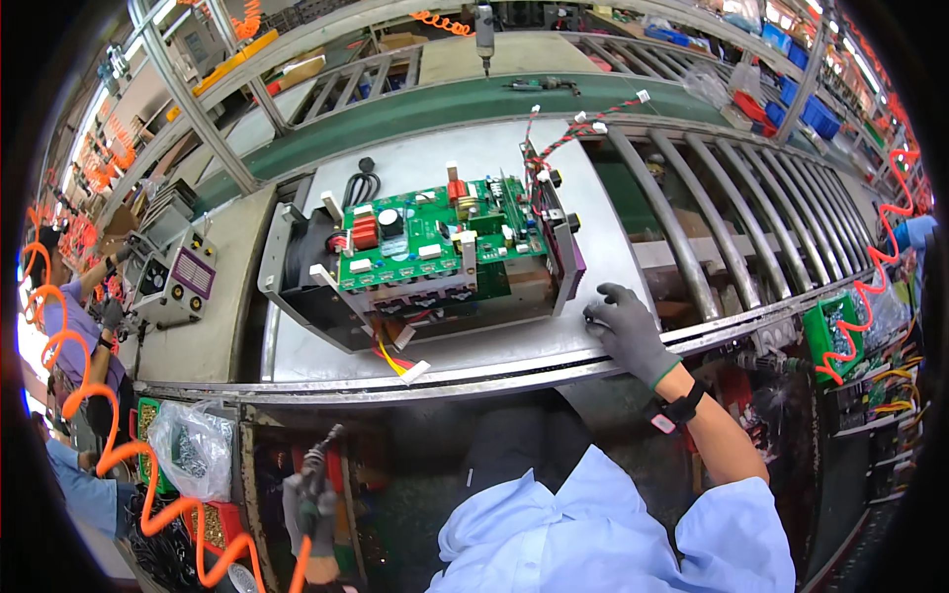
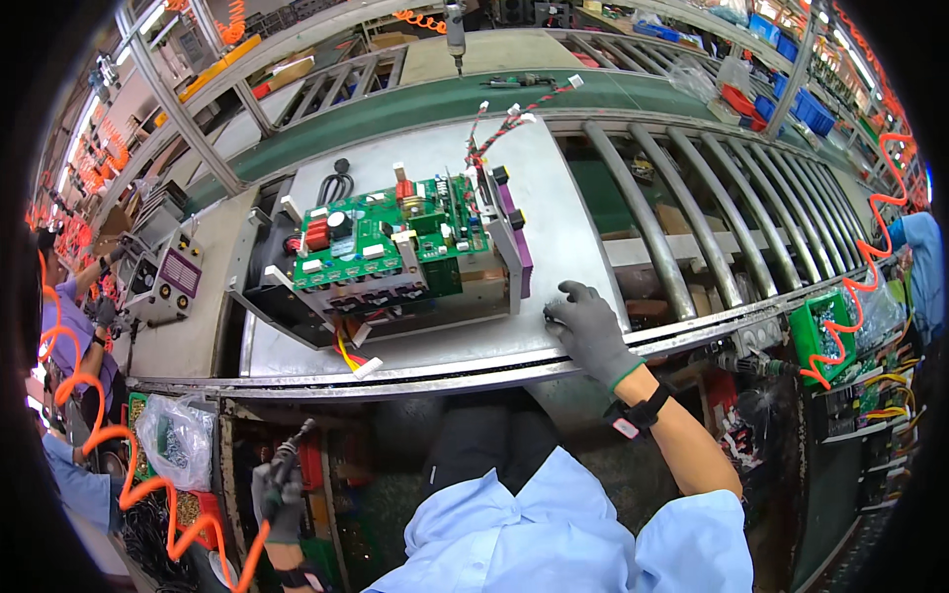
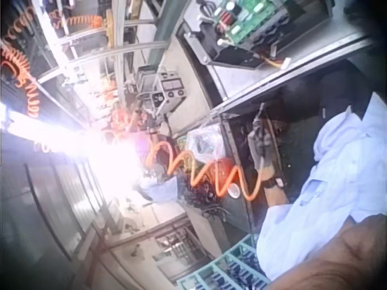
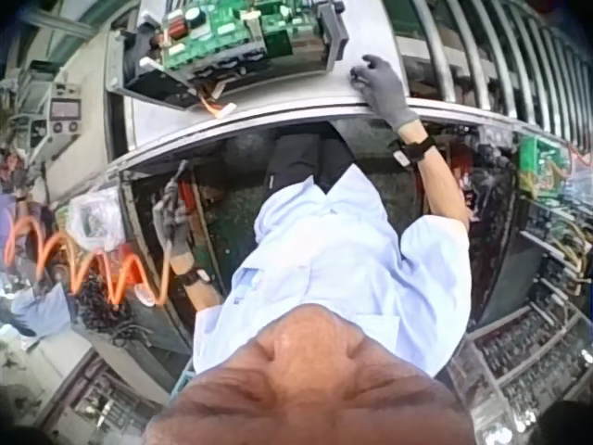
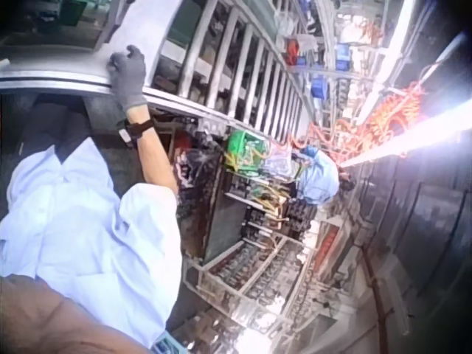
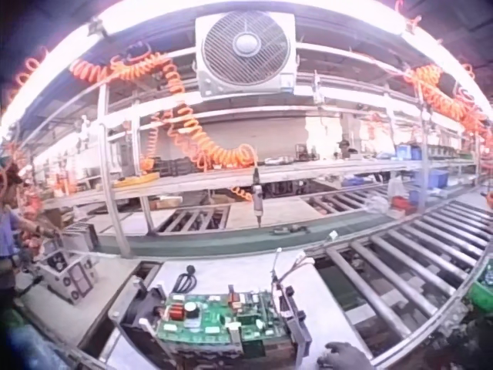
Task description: Assemble and screw internal components into a metal power supply or inverter housing.
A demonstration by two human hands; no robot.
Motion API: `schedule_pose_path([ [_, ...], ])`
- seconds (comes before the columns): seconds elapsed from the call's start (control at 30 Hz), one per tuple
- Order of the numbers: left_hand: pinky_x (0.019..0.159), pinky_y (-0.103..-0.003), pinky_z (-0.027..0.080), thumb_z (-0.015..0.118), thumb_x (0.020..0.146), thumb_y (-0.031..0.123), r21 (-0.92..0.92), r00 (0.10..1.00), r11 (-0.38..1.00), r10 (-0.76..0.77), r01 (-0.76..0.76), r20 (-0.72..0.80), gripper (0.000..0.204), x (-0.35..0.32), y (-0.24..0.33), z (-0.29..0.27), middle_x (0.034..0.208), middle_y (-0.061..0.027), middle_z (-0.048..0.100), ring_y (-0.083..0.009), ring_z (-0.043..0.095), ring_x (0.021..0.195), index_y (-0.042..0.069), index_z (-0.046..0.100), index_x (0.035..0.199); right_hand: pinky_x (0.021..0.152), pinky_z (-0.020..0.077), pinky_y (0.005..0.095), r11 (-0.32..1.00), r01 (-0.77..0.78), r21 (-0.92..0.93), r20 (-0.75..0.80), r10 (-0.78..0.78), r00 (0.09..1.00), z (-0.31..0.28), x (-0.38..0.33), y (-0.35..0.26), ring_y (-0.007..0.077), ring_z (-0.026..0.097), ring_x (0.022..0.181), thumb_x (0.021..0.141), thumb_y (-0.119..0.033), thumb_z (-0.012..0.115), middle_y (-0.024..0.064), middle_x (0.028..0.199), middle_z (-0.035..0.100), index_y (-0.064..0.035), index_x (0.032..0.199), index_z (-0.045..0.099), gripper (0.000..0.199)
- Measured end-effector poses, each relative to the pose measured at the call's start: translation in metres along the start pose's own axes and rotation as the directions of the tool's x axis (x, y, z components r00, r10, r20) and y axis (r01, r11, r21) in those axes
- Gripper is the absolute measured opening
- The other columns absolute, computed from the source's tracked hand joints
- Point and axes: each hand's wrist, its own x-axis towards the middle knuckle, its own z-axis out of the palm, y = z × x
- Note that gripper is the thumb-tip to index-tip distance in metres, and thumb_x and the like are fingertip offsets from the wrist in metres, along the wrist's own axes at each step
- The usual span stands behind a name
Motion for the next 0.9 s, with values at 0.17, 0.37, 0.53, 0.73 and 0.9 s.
schedule_pose_path([
  [0.17,0.044,-0.022,0.045,0.059,0.086,0.035,0.026,0.761,0.812,-0.556,0.583,0.335,0.047,-0.043,0.027,0.065,0.086,-0.0100,0.063,-0.0136,0.055,0.050,0.003,0.056,0.120,0.074,0.0534,0.0401,0.977,-0.168,0.135,0.028,0.166,0.986,-0.009,-0.007,-0.027,0.0307,0.066,0.086,0.082,-0.011,0.073,0.0134,0.098,0.064,-0.0108,0.106,0.072,0.024],
  [0.37,0.035,-0.031,0.043,0.054,0.082,0.020,0.214,0.747,0.911,-0.412,0.353,0.521,0.038,-0.018,0.000,0.211,0.069,-0.0074,0.053,-0.0163,0.051,0.041,0.003,0.048,0.116,0.076,0.0525,0.0448,0.992,-0.111,0.056,0.124,0.104,0.987,0.011,-0.023,-0.030,0.0336,0.063,0.088,0.082,-0.009,0.068,0.0125,0.091,0.064,-0.0110,0.106,0.069,0.024],
  [0.53,0.049,-0.034,0.055,0.053,0.084,0.014,0.311,0.731,0.874,-0.484,0.373,0.481,0.038,-0.009,-0.023,0.232,0.083,-0.0112,0.059,-0.0204,0.064,0.057,-0.001,0.047,0.119,0.078,0.0517,0.0459,0.989,-0.124,0.083,0.138,0.112,0.984,0.001,-0.021,-0.044,0.0348,0.062,0.089,0.082,-0.009,0.065,0.0127,0.093,0.064,-0.0078,0.104,0.068,0.022],
  [0.73,0.071,-0.034,0.061,0.066,0.086,0.012,0.317,0.652,0.812,-0.583,0.491,0.485,0.050,0.008,-0.019,0.244,0.103,-0.0148,0.061,-0.0267,0.072,0.085,-0.002,0.045,0.128,0.077,0.0526,0.0435,0.994,-0.104,0.041,0.115,0.098,0.988,0.007,-0.021,-0.033,0.0354,0.064,0.086,0.084,-0.009,0.064,0.0119,0.089,0.067,-0.0083,0.101,0.069,0.018],
  [0.9,0.066,-0.030,0.060,0.070,0.083,0.016,0.300,0.548,0.793,-0.590,0.530,0.593,0.049,0.022,-0.030,0.240,0.099,-0.0139,0.063,-0.0203,0.069,0.075,0.001,0.048,0.124,0.067,0.0531,0.0337,0.777,-0.416,0.473,0.142,0.399,0.906,0.019,-0.015,-0.060,0.0222,0.067,0.073,0.091,-0.013,0.065,0.0095,0.082,0.069,-0.0042,0.101,0.070,0.014],
])
